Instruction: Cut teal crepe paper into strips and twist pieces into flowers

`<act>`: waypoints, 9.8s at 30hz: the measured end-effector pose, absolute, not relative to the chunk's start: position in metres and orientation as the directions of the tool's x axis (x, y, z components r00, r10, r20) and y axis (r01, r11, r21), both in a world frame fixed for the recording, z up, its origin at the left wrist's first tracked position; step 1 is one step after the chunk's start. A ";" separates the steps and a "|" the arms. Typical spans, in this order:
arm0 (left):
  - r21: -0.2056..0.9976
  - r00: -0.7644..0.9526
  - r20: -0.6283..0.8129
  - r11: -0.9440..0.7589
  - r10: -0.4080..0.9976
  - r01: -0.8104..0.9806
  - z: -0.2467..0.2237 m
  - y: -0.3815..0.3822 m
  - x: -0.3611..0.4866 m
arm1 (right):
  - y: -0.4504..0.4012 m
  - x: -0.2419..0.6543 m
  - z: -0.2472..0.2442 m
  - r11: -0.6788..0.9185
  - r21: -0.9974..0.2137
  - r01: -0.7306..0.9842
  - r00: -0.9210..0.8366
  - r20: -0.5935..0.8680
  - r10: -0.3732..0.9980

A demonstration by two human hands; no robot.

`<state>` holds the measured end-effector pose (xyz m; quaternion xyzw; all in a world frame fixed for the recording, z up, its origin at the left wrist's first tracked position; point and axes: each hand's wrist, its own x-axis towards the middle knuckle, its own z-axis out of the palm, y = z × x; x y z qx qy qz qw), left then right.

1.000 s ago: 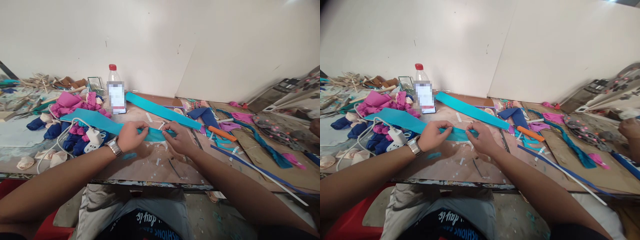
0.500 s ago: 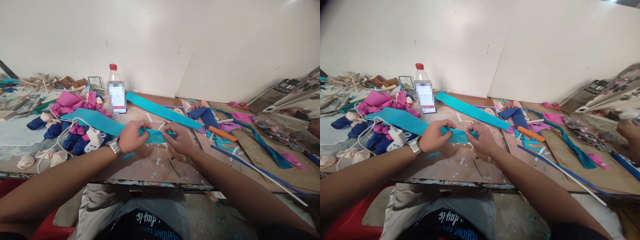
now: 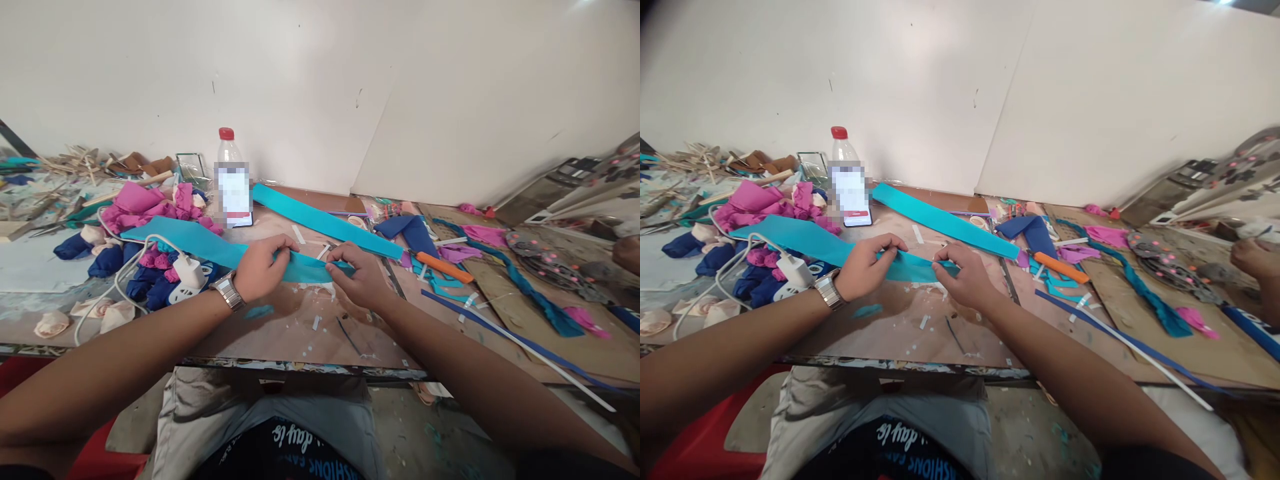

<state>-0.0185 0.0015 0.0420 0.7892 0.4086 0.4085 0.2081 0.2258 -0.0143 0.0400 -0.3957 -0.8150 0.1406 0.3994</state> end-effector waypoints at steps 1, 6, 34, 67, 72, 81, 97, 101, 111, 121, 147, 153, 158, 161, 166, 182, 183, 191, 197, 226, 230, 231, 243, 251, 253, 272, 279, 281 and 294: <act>0.655 0.367 0.475 -0.600 0.800 0.460 0.043 0.000 -0.018 | -0.014 0.225 0.039 0.654 -0.539 0.531 -0.386 0.533 0.753; 0.524 0.531 0.497 -0.726 0.686 0.446 0.044 -0.008 -0.014 | -0.015 0.222 0.039 0.686 -0.512 0.517 -0.469 0.502 0.727; 0.642 0.606 0.249 -0.597 0.755 0.480 0.046 -0.006 -0.015 | -0.014 0.224 0.033 0.736 -0.490 0.468 -0.464 0.572 0.676; 0.545 0.561 0.320 -0.633 0.764 0.551 0.045 -0.005 -0.017 | -0.015 0.222 0.032 0.682 -0.580 0.446 -0.381 0.566 0.731; 0.557 0.541 0.310 -0.610 0.782 0.563 0.045 -0.004 -0.017 | -0.014 0.222 0.029 0.697 -0.575 0.427 -0.390 0.579 0.716; 0.591 0.598 0.328 -0.652 0.732 0.475 0.047 -0.009 -0.015 | -0.017 0.219 0.034 0.738 -0.552 0.388 -0.439 0.593 0.675; 0.592 0.620 0.334 -0.670 0.710 0.448 0.047 -0.009 -0.014 | -0.018 0.217 0.035 0.780 -0.513 0.357 -0.466 0.627 0.625; 0.623 0.627 0.323 -0.658 0.709 0.423 0.048 -0.010 -0.015 | -0.018 0.218 0.035 0.778 -0.509 0.368 -0.474 0.617 0.628; 0.612 0.604 0.319 -0.645 0.730 0.457 0.047 -0.009 -0.014 | -0.016 0.217 0.035 0.793 -0.445 0.417 -0.477 0.635 0.607; 0.480 0.660 0.341 -0.728 0.669 0.490 0.043 -0.010 -0.013 | -0.018 0.219 0.035 0.755 -0.470 0.457 -0.439 0.619 0.651; 0.406 0.658 0.255 -0.697 0.708 0.592 0.039 -0.006 -0.012 | -0.017 0.219 0.030 0.649 -0.528 0.548 -0.415 0.502 0.759; 0.506 0.636 0.218 -0.643 0.740 0.574 0.040 -0.007 -0.013 | -0.018 0.219 0.030 0.704 -0.517 0.487 -0.435 0.555 0.709; 0.583 0.626 0.188 -0.599 0.757 0.549 0.045 -0.010 -0.013 | -0.018 0.218 0.031 0.731 -0.493 0.472 -0.455 0.574 0.681; 0.592 0.626 0.186 -0.595 0.757 0.544 0.046 -0.010 -0.013 | -0.018 0.217 0.031 0.747 -0.492 0.447 -0.474 0.578 0.664; 0.585 0.644 0.218 -0.626 0.734 0.515 0.044 -0.009 -0.015 | -0.019 0.217 0.032 0.729 -0.515 0.451 -0.442 0.580 0.684; 0.478 0.612 0.287 -0.663 0.737 0.576 0.038 -0.004 -0.014 | -0.018 0.218 0.031 0.642 -0.609 0.466 -0.331 0.553 0.765; 0.480 0.620 0.286 -0.669 0.730 0.567 0.038 -0.005 -0.014 | -0.018 0.218 0.031 0.644 -0.609 0.463 -0.332 0.554 0.763; 0.405 0.654 0.322 -0.724 0.684 0.558 0.038 -0.005 -0.012 | -0.022 0.213 0.030 0.642 -0.601 0.477 -0.375 0.521 0.766; 0.387 0.628 0.315 -0.701 0.712 0.600 0.039 -0.007 -0.011 | -0.020 0.215 0.030 0.599 -0.632 0.491 -0.338 0.496 0.800; 0.638 0.511 0.281 -0.556 0.813 0.533 0.044 -0.003 -0.020 | -0.014 0.219 0.026 0.649 -0.640 0.411 -0.308 0.572 0.760; 0.659 0.519 0.273 -0.551 0.810 0.513 0.044 -0.003 -0.019 | -0.014 0.219 0.026 0.664 -0.631 0.401 -0.324 0.581 0.747; 0.661 0.522 0.269 -0.550 0.809 0.511 0.045 -0.004 -0.019 | -0.015 0.219 0.026 0.666 -0.629 0.400 -0.328 0.580 0.745; 0.685 0.579 0.270 -0.576 0.769 0.445 0.048 -0.009 -0.015 | -0.018 0.218 0.030 0.703 -0.584 0.405 -0.386 0.588 0.711; 0.689 0.580 0.269 -0.575 0.769 0.442 0.048 -0.010 -0.013 | -0.018 0.216 0.032 0.737 -0.536 0.413 -0.424 0.603 0.676; 0.691 0.586 0.262 -0.573 0.766 0.440 0.047 -0.010 -0.013 | -0.019 0.216 0.032 0.749 -0.511 0.422 -0.432 0.613 0.661; 0.623 0.581 0.365 -0.655 0.727 0.428 0.042 -0.011 -0.010 | -0.022 0.216 0.034 0.771 -0.332 0.543 -0.472 0.639 0.607; 0.558 0.588 0.411 -0.703 0.696 0.441 0.037 -0.011 -0.008 | -0.022 0.216 0.033 0.751 -0.373 0.544 -0.470 0.606 0.642; 0.524 0.597 0.418 -0.719 0.685 0.457 0.037 -0.011 -0.008 | -0.023 0.216 0.033 0.744 -0.384 0.546 -0.471 0.594 0.652; 0.462 0.619 0.417 -0.742 0.665 0.486 0.034 -0.009 -0.009 | -0.023 0.216 0.035 0.742 -0.392 0.544 -0.489 0.570 0.660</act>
